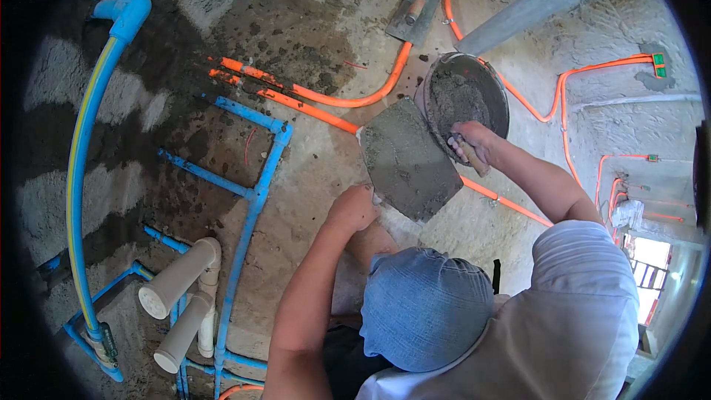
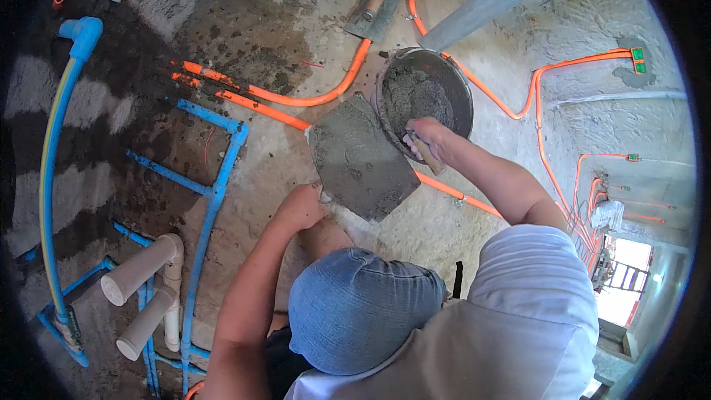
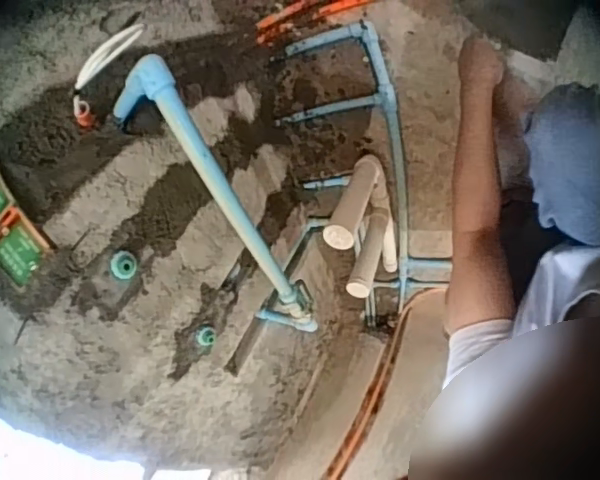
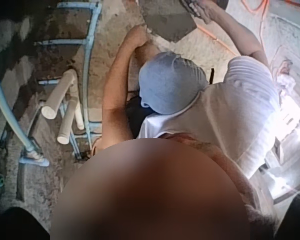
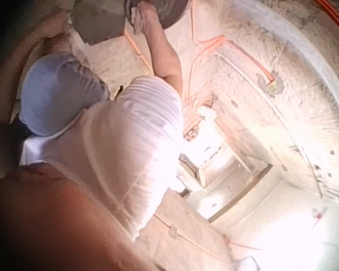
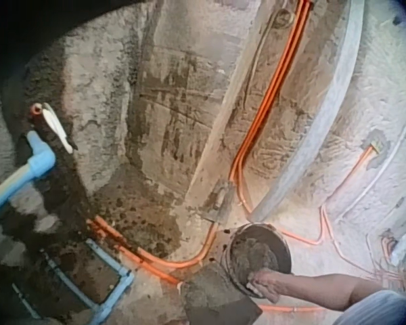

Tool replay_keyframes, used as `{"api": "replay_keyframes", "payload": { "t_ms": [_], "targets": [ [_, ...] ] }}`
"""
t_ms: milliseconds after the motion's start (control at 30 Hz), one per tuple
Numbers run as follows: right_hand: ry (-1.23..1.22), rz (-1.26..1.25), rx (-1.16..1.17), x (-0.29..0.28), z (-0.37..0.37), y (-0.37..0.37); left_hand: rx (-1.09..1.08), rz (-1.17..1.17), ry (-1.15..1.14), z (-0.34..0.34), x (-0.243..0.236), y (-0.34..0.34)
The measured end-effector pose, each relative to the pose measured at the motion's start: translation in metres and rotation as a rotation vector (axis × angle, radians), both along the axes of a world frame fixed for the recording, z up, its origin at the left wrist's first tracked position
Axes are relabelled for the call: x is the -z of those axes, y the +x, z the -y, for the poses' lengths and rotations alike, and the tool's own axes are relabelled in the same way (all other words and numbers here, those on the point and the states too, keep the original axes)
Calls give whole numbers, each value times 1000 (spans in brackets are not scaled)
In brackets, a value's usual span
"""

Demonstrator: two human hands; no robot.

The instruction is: Applying mortar around plumbing pipes in a renovation area using a trowel.

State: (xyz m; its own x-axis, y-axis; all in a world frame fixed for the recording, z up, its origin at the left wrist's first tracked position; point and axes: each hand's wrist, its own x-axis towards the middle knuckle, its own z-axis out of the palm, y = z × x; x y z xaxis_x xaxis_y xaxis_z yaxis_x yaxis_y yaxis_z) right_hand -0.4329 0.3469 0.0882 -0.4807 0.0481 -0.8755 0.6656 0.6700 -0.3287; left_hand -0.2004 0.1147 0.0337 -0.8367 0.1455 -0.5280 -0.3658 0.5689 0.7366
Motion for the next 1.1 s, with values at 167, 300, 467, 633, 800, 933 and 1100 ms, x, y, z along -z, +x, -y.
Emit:
{"api": "replay_keyframes", "payload": {
  "t_ms": [167, 300, 467, 633, 800, 933, 1100],
  "targets": [
    [-192, -60, 145, -4, -5, 13, 5, -28, -15, 1, 5, 2],
    [-234, -176, 176, -14, -7, 22, -46, -6, 41, 1, 6, 2],
    [-147, -412, 61, -39, -9, 46, -45, -26, -18, -1, 15, 4],
    [-96, -472, -90, -42, 6, 126, -59, -25, 15, 0, 15, 7],
    [-299, -605, -337, -26, 63, 192, -248, -23, -56, 20, 19, 38],
    [-387, -796, -624, -39, 99, 173, -475, 2, 25, 74, 32, 106],
    [-242, -590, -988, -56, 166, 150, -759, -33, -100, 122, -23, 141]
  ]
}}
